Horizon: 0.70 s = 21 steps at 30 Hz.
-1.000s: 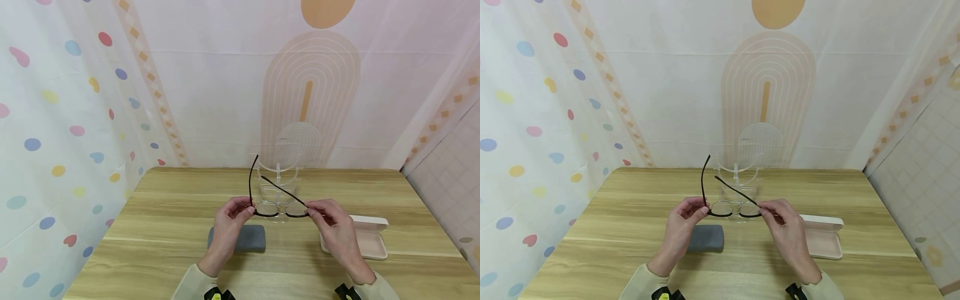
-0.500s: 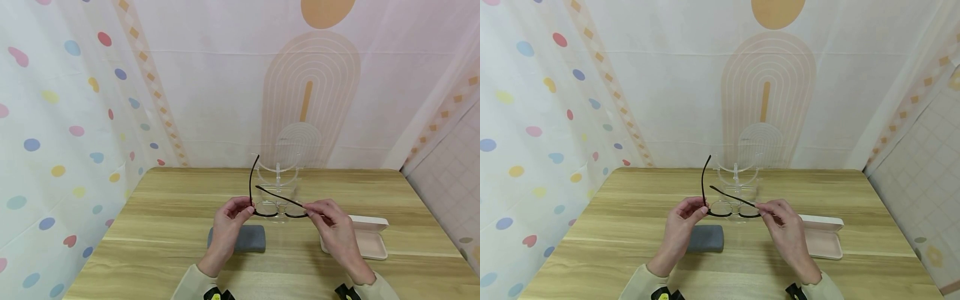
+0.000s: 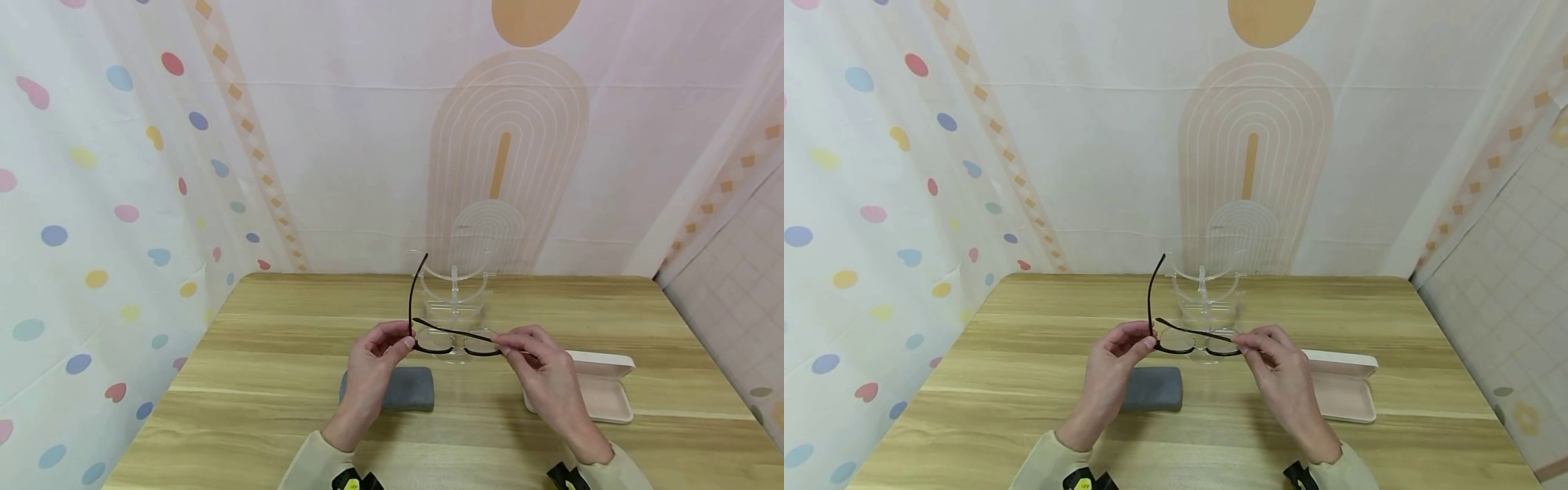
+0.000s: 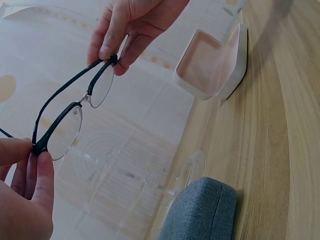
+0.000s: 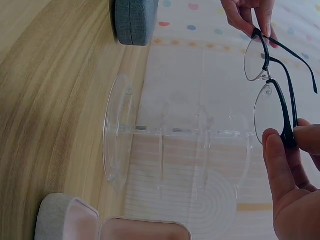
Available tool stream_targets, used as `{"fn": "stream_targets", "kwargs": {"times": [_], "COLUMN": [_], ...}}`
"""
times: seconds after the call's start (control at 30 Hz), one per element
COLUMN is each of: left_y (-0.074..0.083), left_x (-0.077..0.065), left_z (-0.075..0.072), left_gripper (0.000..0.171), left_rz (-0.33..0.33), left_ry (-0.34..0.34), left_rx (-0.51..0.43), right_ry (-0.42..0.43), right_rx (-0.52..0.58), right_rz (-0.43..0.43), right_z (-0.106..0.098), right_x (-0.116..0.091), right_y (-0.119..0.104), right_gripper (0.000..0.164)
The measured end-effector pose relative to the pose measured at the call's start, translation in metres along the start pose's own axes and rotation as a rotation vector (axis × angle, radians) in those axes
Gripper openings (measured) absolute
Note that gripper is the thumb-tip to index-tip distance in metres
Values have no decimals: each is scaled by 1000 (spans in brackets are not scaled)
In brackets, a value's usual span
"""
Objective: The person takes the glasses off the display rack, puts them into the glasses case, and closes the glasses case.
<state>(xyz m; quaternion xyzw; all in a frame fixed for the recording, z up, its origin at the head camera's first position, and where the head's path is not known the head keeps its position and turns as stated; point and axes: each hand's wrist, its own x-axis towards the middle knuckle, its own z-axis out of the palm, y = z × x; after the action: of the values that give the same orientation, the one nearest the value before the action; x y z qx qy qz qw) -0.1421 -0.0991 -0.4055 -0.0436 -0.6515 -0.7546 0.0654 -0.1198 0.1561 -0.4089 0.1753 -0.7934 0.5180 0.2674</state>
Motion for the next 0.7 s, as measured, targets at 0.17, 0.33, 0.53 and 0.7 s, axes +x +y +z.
{"fn": "stream_targets", "kwargs": {"times": [0.17, 0.33, 0.53, 0.7], "left_y": [0, 1, 1, 1], "left_x": [0, 0, -1, -1], "left_z": [-2, -2, -3, -4], "left_gripper": [21, 22, 22, 22], "left_rz": [-2, -9, -13, -10], "left_ry": [3, 5, 14, 12], "left_rx": [23, 38, 45, 54], "right_ry": [-16, -27, -41, -49], "right_rx": [-4, -9, -27, -38], "right_rz": [12, 24, 26, 21], "right_z": [0, 1, 2, 2], "right_x": [1, 0, -1, -1], "right_y": [0, 0, 1, 1], "right_gripper": [26, 25, 24, 24]}}
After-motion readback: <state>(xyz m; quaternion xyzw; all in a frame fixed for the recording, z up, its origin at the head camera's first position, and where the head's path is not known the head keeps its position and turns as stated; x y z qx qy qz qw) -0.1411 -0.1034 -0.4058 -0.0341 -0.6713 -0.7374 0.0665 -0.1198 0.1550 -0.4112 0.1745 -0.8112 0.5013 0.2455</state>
